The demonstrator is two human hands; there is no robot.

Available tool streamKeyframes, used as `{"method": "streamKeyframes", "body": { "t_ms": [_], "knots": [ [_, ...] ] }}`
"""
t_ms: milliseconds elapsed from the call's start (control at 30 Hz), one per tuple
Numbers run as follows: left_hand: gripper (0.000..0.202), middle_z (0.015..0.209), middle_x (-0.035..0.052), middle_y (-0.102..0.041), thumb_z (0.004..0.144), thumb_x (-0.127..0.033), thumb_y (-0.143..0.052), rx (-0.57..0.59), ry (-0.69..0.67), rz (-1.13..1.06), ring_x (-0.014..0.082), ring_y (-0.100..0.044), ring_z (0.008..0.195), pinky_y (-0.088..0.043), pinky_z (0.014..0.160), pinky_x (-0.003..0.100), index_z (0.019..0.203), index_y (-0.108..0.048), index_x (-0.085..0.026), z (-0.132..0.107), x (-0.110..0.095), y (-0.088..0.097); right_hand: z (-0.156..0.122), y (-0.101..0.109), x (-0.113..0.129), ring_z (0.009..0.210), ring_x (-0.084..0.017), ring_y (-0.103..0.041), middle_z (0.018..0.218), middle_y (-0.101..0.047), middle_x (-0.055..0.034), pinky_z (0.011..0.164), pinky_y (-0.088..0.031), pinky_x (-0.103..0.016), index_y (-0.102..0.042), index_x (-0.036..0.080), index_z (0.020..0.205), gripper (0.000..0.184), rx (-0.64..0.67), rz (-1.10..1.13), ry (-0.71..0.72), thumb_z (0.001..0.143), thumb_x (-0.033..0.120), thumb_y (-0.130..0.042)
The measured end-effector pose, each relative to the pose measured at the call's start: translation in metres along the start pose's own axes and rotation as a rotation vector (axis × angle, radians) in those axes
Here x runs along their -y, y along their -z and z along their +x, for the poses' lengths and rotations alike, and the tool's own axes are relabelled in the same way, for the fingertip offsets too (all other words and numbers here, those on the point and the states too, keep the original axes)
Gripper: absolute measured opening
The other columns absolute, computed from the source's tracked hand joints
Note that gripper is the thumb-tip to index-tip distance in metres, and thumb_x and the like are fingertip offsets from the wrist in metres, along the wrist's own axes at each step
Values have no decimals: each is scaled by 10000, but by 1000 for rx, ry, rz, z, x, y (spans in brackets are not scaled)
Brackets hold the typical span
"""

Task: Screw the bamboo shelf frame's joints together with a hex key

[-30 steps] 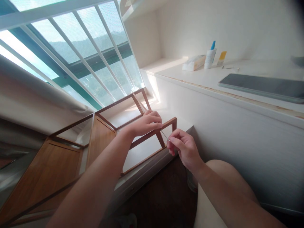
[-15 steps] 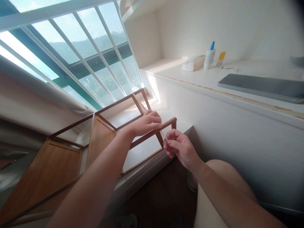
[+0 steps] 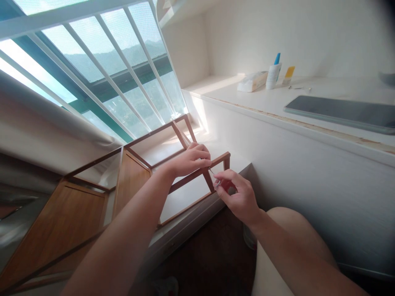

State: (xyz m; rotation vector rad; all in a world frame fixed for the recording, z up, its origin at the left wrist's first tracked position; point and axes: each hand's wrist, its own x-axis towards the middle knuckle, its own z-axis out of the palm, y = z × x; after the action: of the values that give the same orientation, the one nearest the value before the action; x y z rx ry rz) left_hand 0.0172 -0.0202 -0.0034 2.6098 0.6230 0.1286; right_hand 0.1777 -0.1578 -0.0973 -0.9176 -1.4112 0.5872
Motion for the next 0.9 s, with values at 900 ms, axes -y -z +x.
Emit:
{"method": "streamKeyframes", "body": {
  "t_ms": [900],
  "knots": [
    [391,1044,30,-590,994,-463,-446,3,51,-33,236,-415,1111,-251,1063,384,766,-637,-209,-1,1,-1,-1,-2,-3,502,-118,-496,618,-601,0,481,-387,-256,-612,187,701,302,10,414,-424,937,371,-577]
  ]
}}
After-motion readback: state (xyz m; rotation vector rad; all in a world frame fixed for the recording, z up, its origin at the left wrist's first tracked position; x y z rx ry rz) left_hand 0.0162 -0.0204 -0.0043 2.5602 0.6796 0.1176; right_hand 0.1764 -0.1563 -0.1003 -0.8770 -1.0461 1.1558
